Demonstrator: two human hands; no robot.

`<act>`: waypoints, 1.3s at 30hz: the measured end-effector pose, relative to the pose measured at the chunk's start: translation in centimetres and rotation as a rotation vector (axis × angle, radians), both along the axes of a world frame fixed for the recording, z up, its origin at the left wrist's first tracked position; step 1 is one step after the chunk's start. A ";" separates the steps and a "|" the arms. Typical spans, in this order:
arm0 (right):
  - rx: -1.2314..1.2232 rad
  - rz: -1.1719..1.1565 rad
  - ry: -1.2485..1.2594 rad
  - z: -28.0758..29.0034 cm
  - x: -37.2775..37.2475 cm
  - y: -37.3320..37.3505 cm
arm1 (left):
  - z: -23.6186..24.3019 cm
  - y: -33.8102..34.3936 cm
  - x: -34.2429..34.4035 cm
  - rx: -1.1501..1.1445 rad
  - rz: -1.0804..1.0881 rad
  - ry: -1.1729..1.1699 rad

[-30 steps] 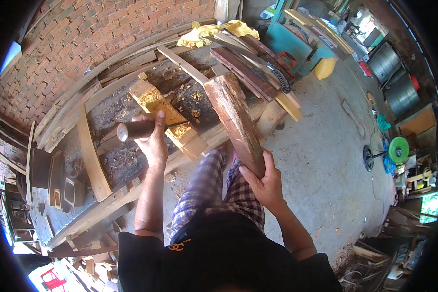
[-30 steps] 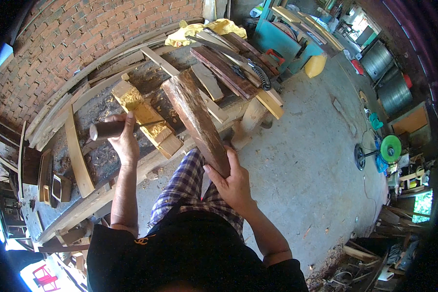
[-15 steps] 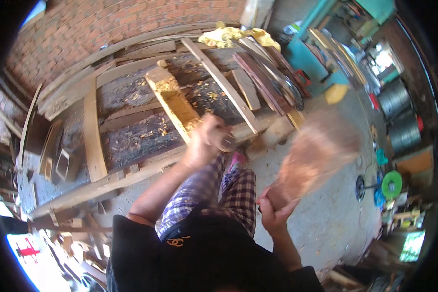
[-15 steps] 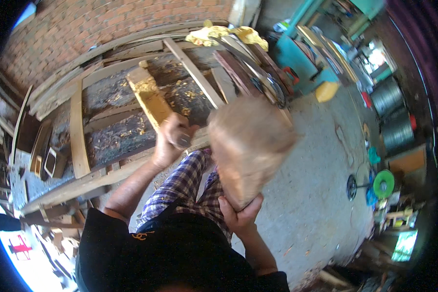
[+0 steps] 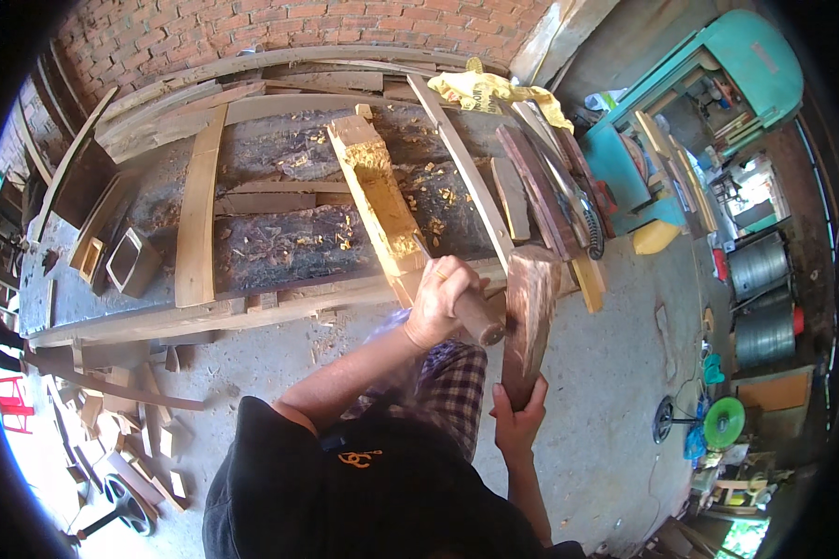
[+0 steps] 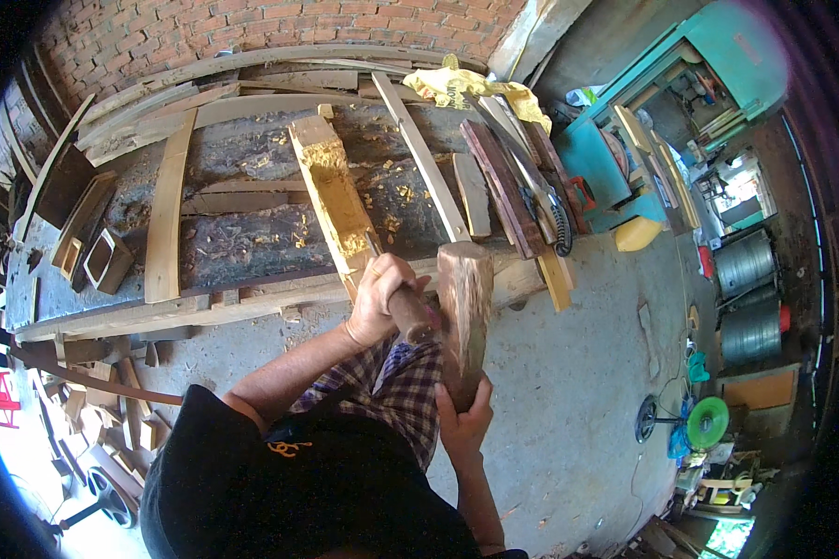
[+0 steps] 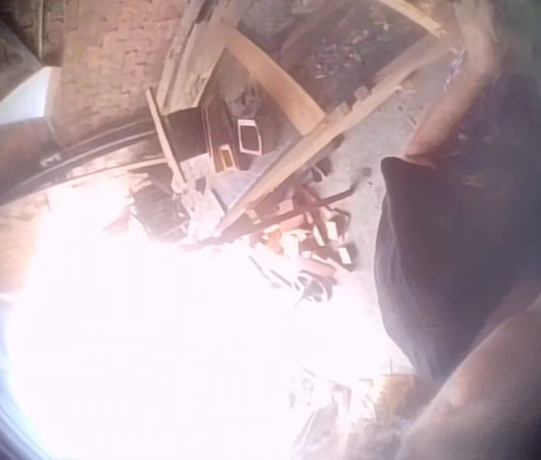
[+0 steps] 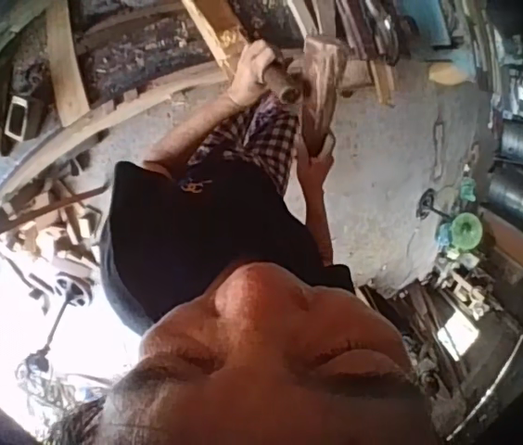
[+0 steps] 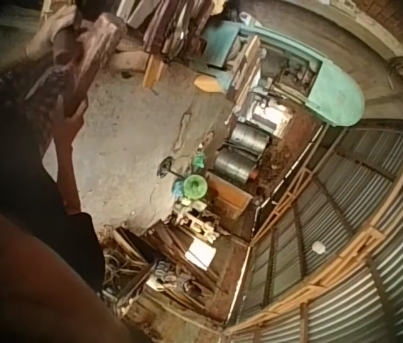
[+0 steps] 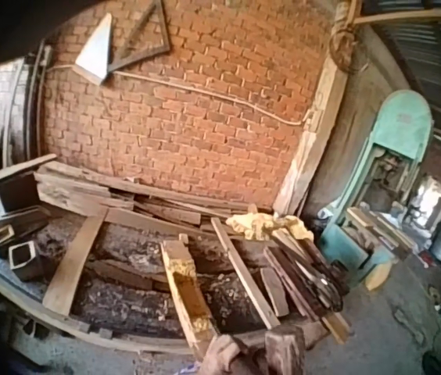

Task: The person carves a wooden piece on a workbench, holding a chisel against the wood and repeatedly striking it with a wooden mallet to hollow it out.

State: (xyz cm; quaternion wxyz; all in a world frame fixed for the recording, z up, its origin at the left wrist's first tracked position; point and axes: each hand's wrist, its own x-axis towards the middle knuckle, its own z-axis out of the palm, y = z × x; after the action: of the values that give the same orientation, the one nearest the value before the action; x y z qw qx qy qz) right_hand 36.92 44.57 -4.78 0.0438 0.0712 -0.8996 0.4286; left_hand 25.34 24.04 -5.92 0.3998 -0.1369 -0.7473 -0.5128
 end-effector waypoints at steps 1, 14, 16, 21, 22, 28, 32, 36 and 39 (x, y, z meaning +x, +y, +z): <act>-0.037 -0.048 -0.002 0.2 -0.1 0.0 | 0.1 -0.2 0.0 -0.004 -0.002 -0.025; -0.032 -0.089 0.113 1.4 1.3 -1.1 | 0.6 0.4 -1.4 -0.074 0.010 -0.028; -0.108 -0.149 0.150 0.7 1.5 -0.8 | 0.3 0.7 -1.5 -0.058 0.019 -0.004; -0.379 0.027 0.328 -0.8 1.1 -0.4 | -0.4 1.0 -1.2 -0.029 0.031 0.019; -0.161 -0.038 0.275 -1.3 0.8 -0.6 | -0.5 1.0 -1.2 -0.026 0.033 0.024; -0.573 -0.233 0.297 -2.8 0.6 -0.8 | -0.9 1.1 -1.0 -0.025 0.058 0.096; -0.065 -0.119 0.349 -3.0 1.1 -0.8 | -0.9 1.1 -1.2 -0.023 0.061 0.081; -0.204 -0.266 0.111 -3.3 1.0 -0.8 | -0.7 1.0 -1.2 -0.028 0.108 0.133; -0.603 -0.296 0.273 -3.3 0.8 -0.7 | -0.6 0.9 -1.0 -0.044 0.088 0.119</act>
State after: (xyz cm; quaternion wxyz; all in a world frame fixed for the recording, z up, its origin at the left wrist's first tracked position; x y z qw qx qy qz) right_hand 37.75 43.85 -8.08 0.2441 -0.0191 -0.7191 0.6504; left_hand 24.36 24.91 -6.56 0.4625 -0.1427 -0.7388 -0.4689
